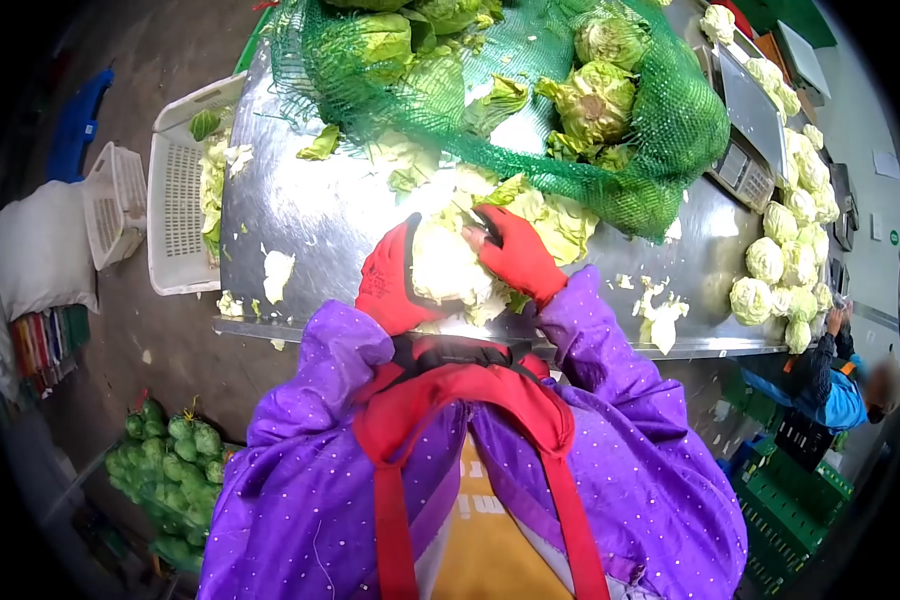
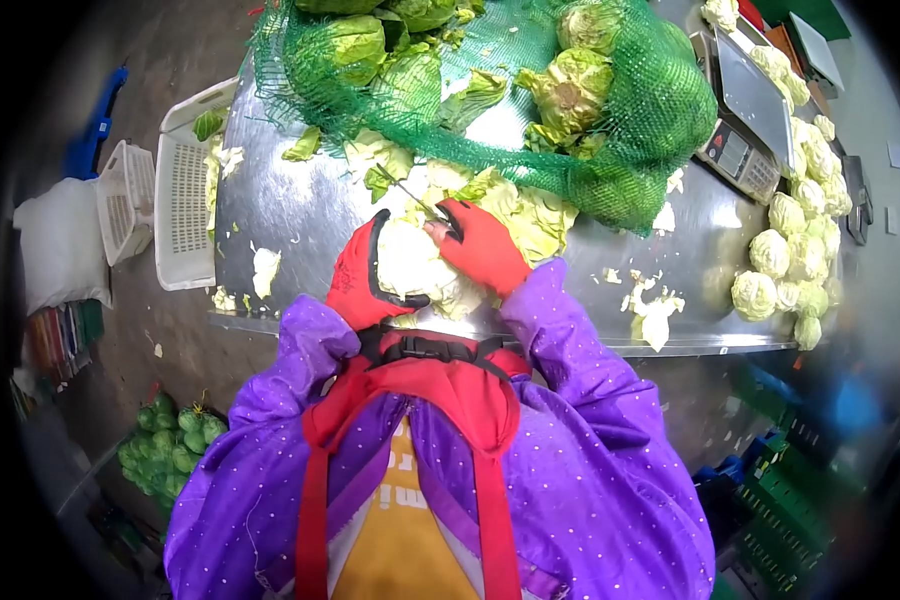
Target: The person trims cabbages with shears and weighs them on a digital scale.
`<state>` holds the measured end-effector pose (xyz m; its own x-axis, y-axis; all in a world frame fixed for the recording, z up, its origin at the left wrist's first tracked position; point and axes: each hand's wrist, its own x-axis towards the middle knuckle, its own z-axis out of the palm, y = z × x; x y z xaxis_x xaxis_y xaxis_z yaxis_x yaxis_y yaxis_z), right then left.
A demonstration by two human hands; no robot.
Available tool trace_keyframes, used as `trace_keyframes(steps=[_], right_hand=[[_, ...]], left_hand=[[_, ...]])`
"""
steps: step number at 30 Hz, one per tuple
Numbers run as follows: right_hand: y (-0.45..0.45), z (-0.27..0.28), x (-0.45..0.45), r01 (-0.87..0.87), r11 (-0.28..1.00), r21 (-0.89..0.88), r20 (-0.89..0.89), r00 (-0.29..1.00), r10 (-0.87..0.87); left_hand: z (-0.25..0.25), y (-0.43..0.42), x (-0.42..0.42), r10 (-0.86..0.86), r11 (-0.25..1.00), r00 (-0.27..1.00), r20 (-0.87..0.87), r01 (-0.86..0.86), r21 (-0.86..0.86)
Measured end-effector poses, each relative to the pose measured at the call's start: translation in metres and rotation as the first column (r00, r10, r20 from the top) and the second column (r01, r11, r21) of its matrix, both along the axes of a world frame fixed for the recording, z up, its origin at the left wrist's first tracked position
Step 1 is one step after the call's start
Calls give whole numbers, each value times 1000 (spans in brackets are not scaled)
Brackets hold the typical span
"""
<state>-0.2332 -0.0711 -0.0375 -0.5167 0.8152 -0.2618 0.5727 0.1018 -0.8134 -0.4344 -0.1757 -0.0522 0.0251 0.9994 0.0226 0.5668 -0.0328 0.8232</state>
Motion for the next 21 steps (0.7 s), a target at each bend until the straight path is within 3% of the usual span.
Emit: trace_keyframes(steps=[2,5,6,9,11,14,15,17,21], right_hand=[[2,1,-5,47,998,-37,-7,999,-47],[9,-52,5,207,964,-165,-86,971,-223],[7,-49,7,232,965,-123,-34,971,-238],[-7,-30,16,284,906,-314,-99,939,-329],[-12,18,13,113,940,-323,-180,967,-178],[-23,34,17,-130,989,-74,-175,978,115],[-25,37,18,-212,976,48,-19,977,213],[-29,40,20,-255,965,62,119,962,246],[-28,49,20,-368,929,36,227,909,351]], left_hand=[[-6,1,-6,-40,999,999,17,39,8],[-7,4,-19,-131,991,991,-6,131,30],[-6,3,-23,-143,989,990,-13,143,27],[-6,-5,-28,-121,993,993,-9,121,-2],[-6,-4,-26,-121,993,992,-28,121,-9],[11,-9,-7,83,996,932,-354,-68,56],[10,-12,-3,131,991,931,-339,-121,50],[-2,-23,4,234,971,922,-308,-237,30],[-21,-32,4,204,978,963,-174,-210,-14]])
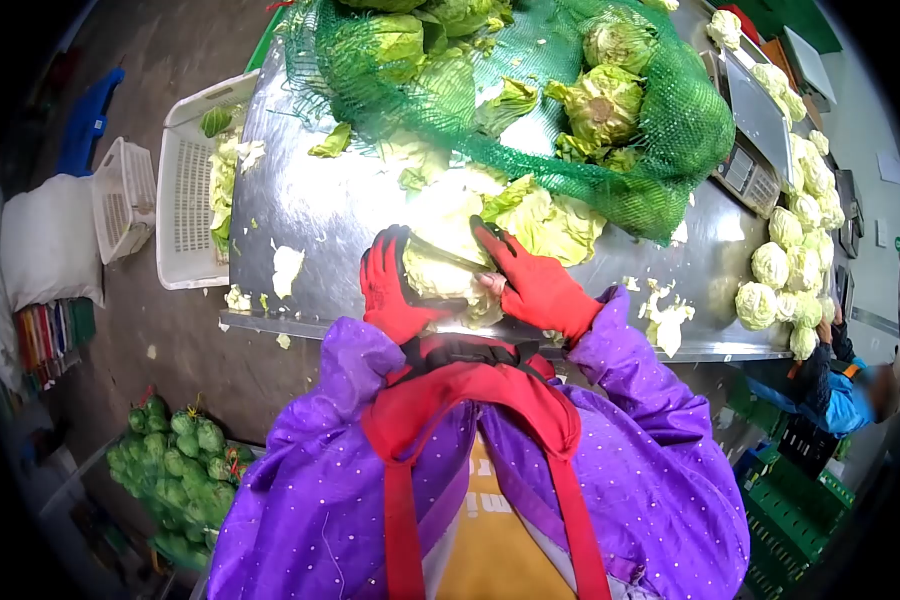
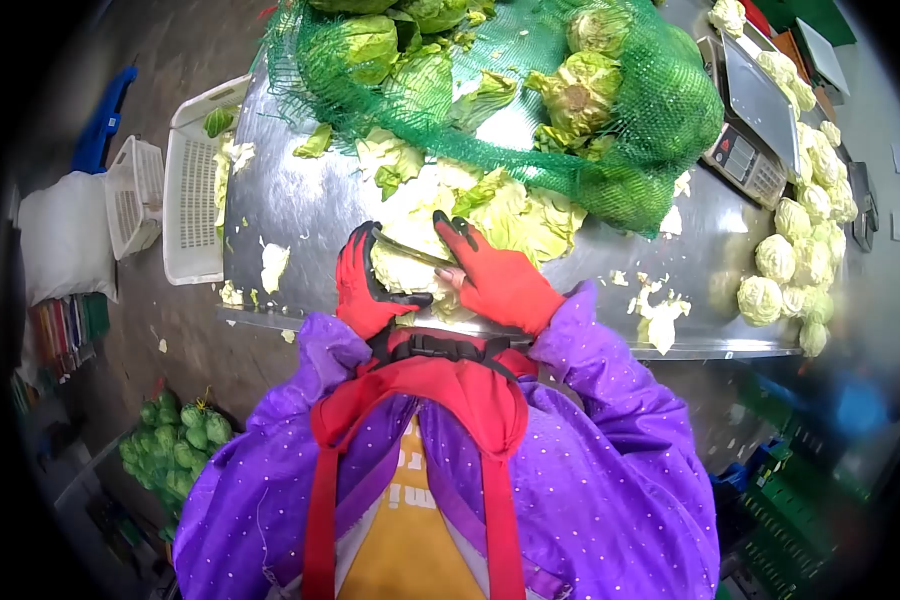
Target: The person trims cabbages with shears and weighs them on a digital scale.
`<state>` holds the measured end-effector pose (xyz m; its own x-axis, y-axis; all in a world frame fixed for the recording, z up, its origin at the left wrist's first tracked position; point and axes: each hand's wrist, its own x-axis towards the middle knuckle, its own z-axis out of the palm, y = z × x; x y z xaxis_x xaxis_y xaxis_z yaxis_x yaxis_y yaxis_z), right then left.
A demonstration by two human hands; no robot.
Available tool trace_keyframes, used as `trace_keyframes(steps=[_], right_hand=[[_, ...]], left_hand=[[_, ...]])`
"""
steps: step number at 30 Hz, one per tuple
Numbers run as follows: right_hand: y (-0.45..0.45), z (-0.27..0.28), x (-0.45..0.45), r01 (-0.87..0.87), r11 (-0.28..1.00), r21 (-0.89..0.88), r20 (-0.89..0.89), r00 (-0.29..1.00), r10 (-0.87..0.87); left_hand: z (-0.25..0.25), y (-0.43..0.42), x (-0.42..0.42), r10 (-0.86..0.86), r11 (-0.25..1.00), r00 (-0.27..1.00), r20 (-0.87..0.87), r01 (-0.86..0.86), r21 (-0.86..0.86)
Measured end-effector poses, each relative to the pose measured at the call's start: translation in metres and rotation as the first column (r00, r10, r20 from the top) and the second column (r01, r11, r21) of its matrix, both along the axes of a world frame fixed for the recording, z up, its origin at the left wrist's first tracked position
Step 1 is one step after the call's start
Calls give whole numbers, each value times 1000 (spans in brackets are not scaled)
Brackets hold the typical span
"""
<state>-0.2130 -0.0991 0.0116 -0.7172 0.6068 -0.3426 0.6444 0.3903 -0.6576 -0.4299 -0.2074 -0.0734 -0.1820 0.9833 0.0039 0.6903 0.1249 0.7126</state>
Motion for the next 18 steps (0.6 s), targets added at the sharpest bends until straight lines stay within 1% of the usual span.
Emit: trace_keyframes(steps=[1,2,5,8,9,11,14,15,18], right_hand=[[2,0,1,-19,1000,17,16,1000,19],[3,0,1,-42,999,35,33,999,41],[3,-5,2,-59,995,82,-36,997,62],[3,-9,-6,-21,992,126,52,999,14],[4,-8,-9,-16,991,130,54,999,9],[10,-5,-15,-6,990,144,54,999,-2],[18,-14,-17,68,984,164,-7,998,-68],[22,-18,-16,103,987,121,-54,994,-97],[31,-32,-14,344,938,-53,-60,936,-347]], left_hand=[[-4,4,-1,-6,1000,998,67,4,28],[-6,5,-3,-22,999,998,66,20,37],[-2,10,-9,-71,996,996,60,67,64],[1,14,-13,-83,996,992,91,80,35],[7,15,-12,-86,996,991,107,84,15],[2,18,-15,-101,994,990,94,105,-41],[-11,27,-17,-89,989,993,82,98,-111],[-9,32,-16,-81,987,993,80,91,-132],[5,42,-20,-135,977,980,144,156,-145]])
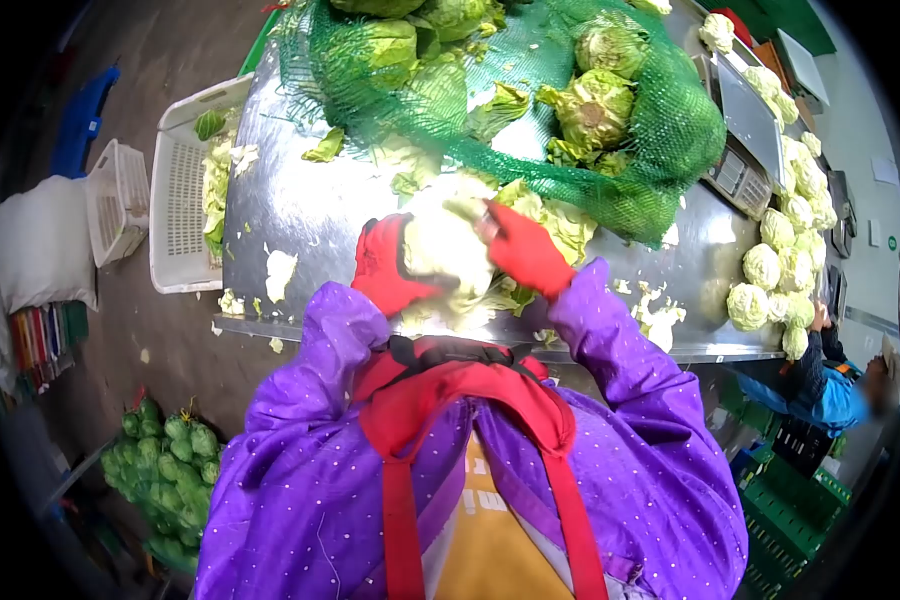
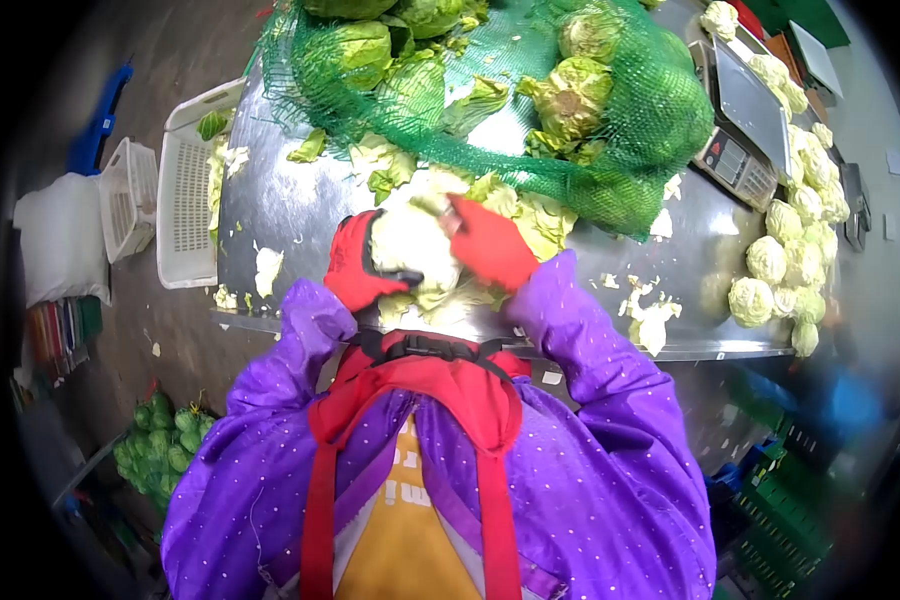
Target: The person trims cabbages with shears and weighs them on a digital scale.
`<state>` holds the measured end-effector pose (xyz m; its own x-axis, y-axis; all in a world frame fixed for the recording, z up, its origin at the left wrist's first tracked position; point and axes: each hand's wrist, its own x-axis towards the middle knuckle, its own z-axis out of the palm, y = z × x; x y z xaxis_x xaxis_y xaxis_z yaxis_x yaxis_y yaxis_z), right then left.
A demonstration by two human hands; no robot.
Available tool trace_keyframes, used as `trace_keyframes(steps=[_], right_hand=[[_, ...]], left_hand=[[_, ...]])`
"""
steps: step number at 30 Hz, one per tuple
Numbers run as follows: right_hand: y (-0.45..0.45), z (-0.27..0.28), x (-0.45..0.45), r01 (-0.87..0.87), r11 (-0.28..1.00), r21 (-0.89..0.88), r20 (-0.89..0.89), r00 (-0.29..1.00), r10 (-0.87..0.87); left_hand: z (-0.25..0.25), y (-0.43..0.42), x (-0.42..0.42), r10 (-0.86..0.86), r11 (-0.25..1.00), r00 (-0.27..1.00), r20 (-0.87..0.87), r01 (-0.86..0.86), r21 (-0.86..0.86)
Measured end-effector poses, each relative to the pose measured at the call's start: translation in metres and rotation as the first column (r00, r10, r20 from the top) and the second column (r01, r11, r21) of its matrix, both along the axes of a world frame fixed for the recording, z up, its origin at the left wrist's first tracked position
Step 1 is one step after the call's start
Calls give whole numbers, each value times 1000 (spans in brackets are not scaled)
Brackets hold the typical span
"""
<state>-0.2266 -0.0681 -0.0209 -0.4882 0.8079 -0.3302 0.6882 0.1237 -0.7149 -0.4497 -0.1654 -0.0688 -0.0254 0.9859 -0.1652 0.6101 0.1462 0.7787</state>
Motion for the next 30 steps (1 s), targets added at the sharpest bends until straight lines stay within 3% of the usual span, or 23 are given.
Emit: trace_keyframes(steps=[1,2,5,6,7,10,11,12,14,16,17,20,22,24,27,30], right_hand=[[20,3,-2,41,984,-176,55,998,-32],[19,-9,2,56,991,-125,4,998,-56],[8,-53,10,110,993,-39,-171,979,-115],[7,-40,7,171,974,-147,-208,958,-199],[4,-34,5,186,975,-122,-226,951,-210],[-12,-12,-7,133,990,-53,-169,976,-140],[-18,-7,-13,113,993,-29,-195,974,-116],[-21,0,-17,94,989,-115,-209,971,-116],[-25,-18,-21,275,951,-139,-267,915,-304],[-14,-56,-13,434,840,-326,-281,803,-525],[-11,-59,0,315,694,-648,-267,759,-594],[-29,-39,-9,139,797,-587,-421,789,-448],[-38,8,-23,84,910,-406,-303,927,-220],[-44,-5,-31,122,914,-386,-310,916,-253],[-44,-28,-32,276,853,-443,-320,840,-438],[-32,-61,-31,283,870,-404,-332,841,-427]], left_hand=[[2,-6,8,-58,983,981,-186,88,158],[6,-11,12,-94,971,972,-216,137,197],[8,-25,9,-51,969,983,-178,91,229],[4,-32,4,-21,958,982,-189,74,278],[7,-32,0,12,941,980,-201,57,333],[43,-30,3,-56,922,915,-400,201,331],[54,-30,6,-156,923,894,-419,283,261],[60,-29,8,-254,911,865,-433,365,194],[42,-35,5,-248,921,916,-314,324,217],[28,-44,0,-188,935,952,-240,249,253],[23,-46,-3,-155,940,967,-204,208,269],[21,-52,-8,-114,947,972,-205,169,274],[26,-47,-7,-111,962,972,-206,157,224],[26,-41,-3,-106,971,983,-150,135,197],[27,-40,-5,-108,962,983,-148,141,234],[22,-39,-10,-116,946,987,-108,143,290]])
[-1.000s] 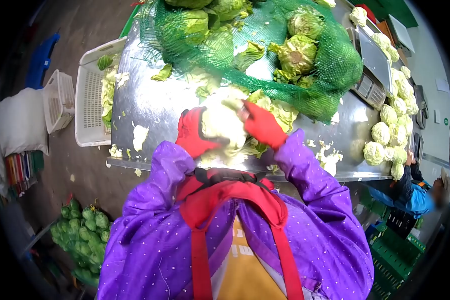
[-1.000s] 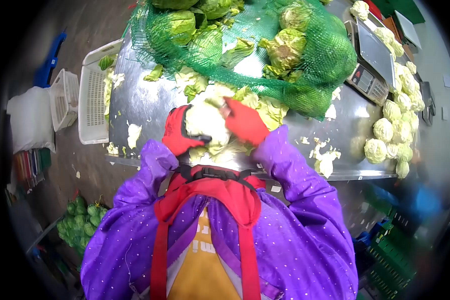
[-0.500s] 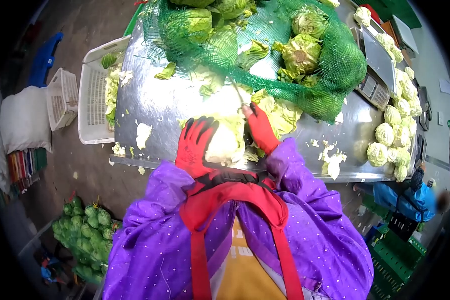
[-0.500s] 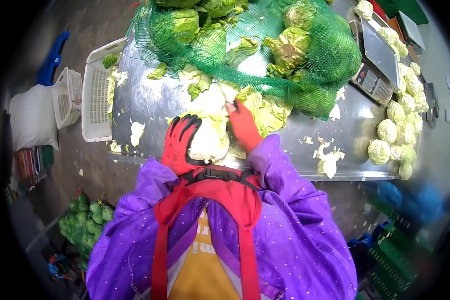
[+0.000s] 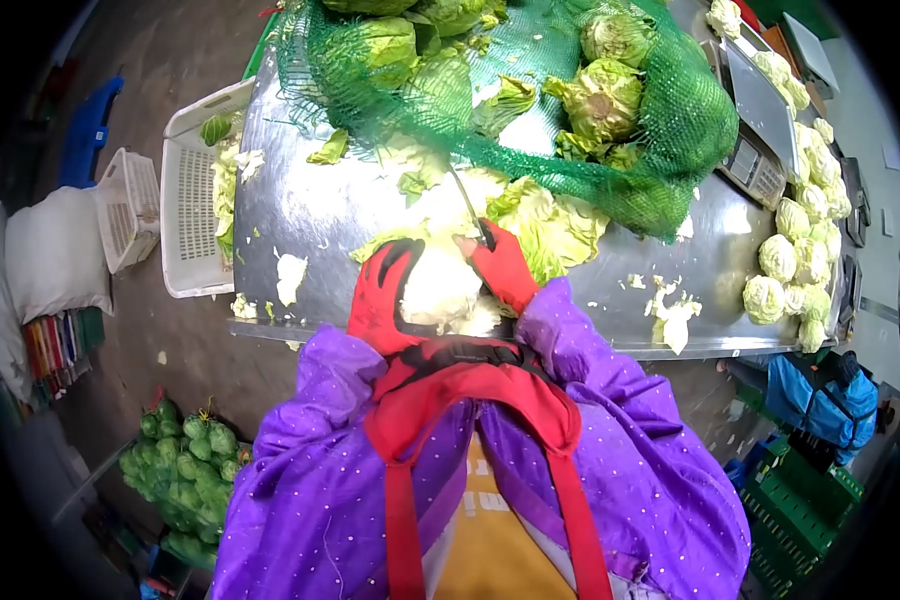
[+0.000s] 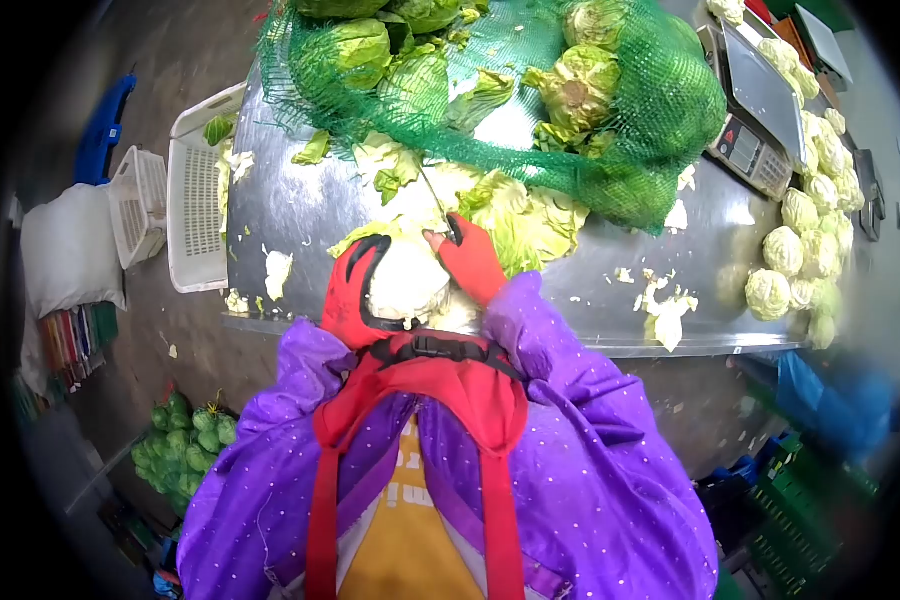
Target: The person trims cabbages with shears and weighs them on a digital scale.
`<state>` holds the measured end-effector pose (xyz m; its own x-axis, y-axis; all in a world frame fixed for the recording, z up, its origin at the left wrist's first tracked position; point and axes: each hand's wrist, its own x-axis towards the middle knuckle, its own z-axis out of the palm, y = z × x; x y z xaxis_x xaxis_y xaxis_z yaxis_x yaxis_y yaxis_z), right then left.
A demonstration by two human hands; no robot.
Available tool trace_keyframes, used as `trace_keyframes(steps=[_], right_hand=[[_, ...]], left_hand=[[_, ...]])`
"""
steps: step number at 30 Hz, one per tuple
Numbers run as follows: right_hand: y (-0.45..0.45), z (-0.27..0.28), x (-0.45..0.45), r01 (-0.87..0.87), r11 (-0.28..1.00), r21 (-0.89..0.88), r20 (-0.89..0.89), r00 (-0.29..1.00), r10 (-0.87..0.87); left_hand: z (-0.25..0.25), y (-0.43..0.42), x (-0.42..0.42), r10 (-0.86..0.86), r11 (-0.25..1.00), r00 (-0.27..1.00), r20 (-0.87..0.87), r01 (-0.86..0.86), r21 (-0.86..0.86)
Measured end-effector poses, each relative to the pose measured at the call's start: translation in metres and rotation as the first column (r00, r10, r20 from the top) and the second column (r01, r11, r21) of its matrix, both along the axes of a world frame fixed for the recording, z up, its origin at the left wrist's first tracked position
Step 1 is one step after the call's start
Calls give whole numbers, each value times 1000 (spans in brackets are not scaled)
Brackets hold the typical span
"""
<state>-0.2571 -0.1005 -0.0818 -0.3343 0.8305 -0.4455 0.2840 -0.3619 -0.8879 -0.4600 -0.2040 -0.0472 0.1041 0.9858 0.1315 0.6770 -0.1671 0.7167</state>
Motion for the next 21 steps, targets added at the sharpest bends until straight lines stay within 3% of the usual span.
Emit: trace_keyframes(steps=[1,4,8,9,10,12,14,16,17,20,21], right_hand=[[5,-1,0,-59,998,-3,71,996,59],[16,6,-9,-43,999,20,18,999,43],[17,49,-29,-190,982,14,38,981,189],[9,48,-38,-193,977,91,-1,981,194],[1,59,-46,-273,944,184,102,961,258],[5,54,-53,-266,949,168,81,963,255],[27,10,-38,-174,963,206,199,971,133],[54,-7,-7,-202,949,243,318,941,119],[59,12,2,-257,943,209,370,914,167],[54,43,15,-309,796,520,443,894,58],[47,62,11,-274,854,442,352,929,115]], left_hand=[[-3,-2,-2,5,1000,1000,16,-5,18],[-7,-6,-24,-12,1000,991,130,13,-13],[23,-24,-16,55,996,962,-267,-35,82],[28,-26,-4,85,996,959,-272,-79,33],[27,-30,2,91,995,962,-258,-100,-22],[21,-40,5,198,980,974,-109,-201,-17],[21,-44,-2,203,979,979,-11,-203,-14],[17,-49,-13,236,971,969,70,-238,22],[12,-53,-20,260,963,960,101,-266,51],[14,-67,-30,345,935,929,136,-353,37],[14,-69,-33,367,927,922,125,-373,32]])
